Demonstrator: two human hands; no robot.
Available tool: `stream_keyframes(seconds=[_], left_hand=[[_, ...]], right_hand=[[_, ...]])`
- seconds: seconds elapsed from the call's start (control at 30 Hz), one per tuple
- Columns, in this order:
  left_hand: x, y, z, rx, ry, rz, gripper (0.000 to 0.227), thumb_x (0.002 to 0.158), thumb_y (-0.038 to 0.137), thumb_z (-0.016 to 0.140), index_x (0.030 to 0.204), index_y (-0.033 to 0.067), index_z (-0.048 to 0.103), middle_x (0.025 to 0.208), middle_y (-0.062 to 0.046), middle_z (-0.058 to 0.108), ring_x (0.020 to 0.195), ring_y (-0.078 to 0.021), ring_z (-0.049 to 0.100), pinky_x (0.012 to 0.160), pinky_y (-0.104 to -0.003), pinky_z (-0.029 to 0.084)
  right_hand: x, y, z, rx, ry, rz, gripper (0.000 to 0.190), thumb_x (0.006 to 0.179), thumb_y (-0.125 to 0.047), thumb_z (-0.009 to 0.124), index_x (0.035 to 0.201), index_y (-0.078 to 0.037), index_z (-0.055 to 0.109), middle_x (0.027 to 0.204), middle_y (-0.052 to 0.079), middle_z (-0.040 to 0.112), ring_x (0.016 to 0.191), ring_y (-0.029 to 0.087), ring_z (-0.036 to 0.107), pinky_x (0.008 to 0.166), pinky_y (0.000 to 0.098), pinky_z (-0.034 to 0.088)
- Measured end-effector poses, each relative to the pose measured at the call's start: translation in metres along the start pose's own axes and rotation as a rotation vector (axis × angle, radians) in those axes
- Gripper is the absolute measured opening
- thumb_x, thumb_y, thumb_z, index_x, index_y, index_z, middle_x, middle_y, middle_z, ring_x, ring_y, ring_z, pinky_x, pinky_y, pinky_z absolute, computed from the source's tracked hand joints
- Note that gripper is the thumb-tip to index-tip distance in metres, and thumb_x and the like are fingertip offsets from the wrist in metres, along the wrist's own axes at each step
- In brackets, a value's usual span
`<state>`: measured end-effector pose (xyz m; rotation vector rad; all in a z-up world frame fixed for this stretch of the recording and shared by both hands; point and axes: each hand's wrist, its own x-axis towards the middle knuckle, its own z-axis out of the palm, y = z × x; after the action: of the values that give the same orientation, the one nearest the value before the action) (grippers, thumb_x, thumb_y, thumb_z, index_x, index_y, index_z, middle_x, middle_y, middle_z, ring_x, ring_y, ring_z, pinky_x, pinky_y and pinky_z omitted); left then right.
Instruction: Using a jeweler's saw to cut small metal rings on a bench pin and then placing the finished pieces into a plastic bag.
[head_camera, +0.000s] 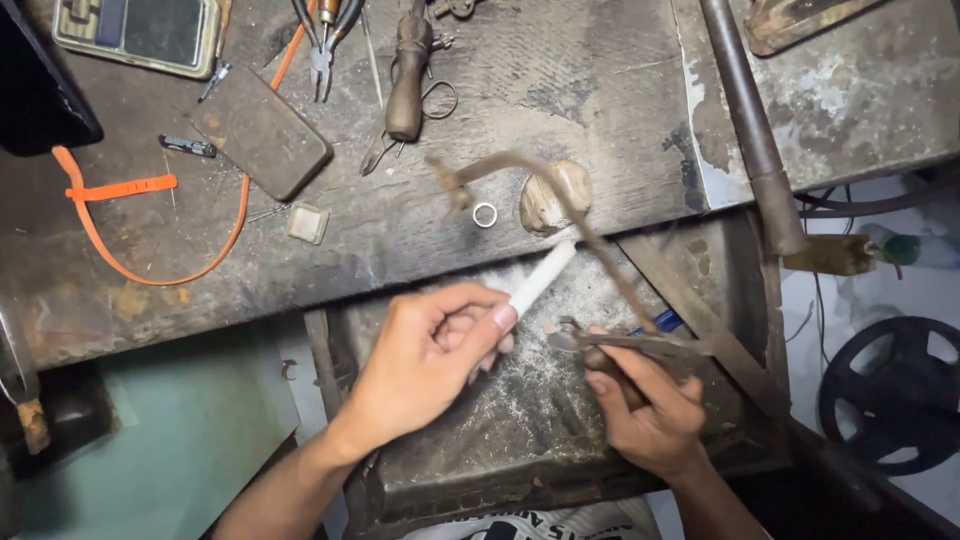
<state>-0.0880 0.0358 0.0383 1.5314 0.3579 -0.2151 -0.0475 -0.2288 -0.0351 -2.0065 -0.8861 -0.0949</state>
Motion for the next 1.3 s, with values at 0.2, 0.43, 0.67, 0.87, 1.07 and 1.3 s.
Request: stream_keyframes(seconds=[0.2,0.43,0.67,0.87,1.07,1.3], left_hand=[[-0.001,0.009,-0.008,-0.198,0.116,-0.057,0.019,0.097,0.014,0.066,0.104,-0.0006,0.074,0.072,-0.007,0.072,0.055,-0.0078,0.058,0.05,-0.019,0.049],[0.016,0.011,-0.039,0.402,0.512,0.261,0.011,0.099,0.011,0.068,0.107,0.0067,0.074,0.069,0.006,0.061,0.056,-0.005,0.037,0.05,-0.023,0.03],[0.045,-0.001,-0.033,0.86,0.46,0.677,0.03,0.1,0.009,0.073,0.126,-0.0036,0.066,0.123,-0.02,0.062,0.115,-0.0375,0.053,0.102,-0.049,0.045],[0.069,-0.001,-0.021,0.588,0.202,0.687,0.02,0.1,0.005,0.067,0.119,-0.0031,0.068,0.109,-0.016,0.07,0.097,-0.0286,0.066,0.085,-0.038,0.053],[0.087,0.018,-0.014,0.221,0.166,0.498,0.015,0.1,0.005,0.064,0.114,0.0034,0.066,0.106,-0.009,0.076,0.103,-0.0174,0.076,0.096,-0.026,0.06],[0.094,0.012,-0.005,0.146,0.183,0.458,0.014,0.103,0.012,0.062,0.113,0.0065,0.069,0.108,-0.005,0.078,0.09,-0.0091,0.071,0.072,-0.018,0.05]], right_hand=[[-0.011,0.0,0.006,-0.014,-0.031,0.048,0.026,0.087,-0.005,0.079,0.11,0.006,0.073,0.108,0.014,0.078,0.086,0.014,0.081,0.076,0.018,0.065],[-0.027,0.016,0.006,0.125,0.093,0.089,0.026,0.092,-0.005,0.073,0.115,0.006,0.068,0.112,0.019,0.076,0.076,0.018,0.083,0.057,0.0096,0.07],[-0.001,0.003,-0.008,0.053,0.199,0.252,0.052,0.1,-0.01,0.065,0.146,0.006,0.048,0.09,0.007,0.076,0.062,0.01,0.072,0.059,0.0185,0.065],[-0.001,-0.004,-0.006,0.119,0.198,0.356,0.057,0.098,-0.004,0.064,0.151,0.005,0.042,0.094,0.012,0.076,0.067,0.013,0.074,0.057,0.0205,0.067],[0.007,-0.016,-0.002,0.217,0.19,0.503,0.066,0.097,-0.008,0.061,0.157,0.003,0.033,0.101,0.019,0.076,0.074,0.013,0.074,0.057,0.0236,0.066],[0.015,-0.007,-0.001,0.365,0.119,0.402,0.066,0.103,-0.007,0.052,0.16,0.002,0.021,0.083,0.012,0.067,0.059,0.011,0.058,0.047,0.0202,0.049]])
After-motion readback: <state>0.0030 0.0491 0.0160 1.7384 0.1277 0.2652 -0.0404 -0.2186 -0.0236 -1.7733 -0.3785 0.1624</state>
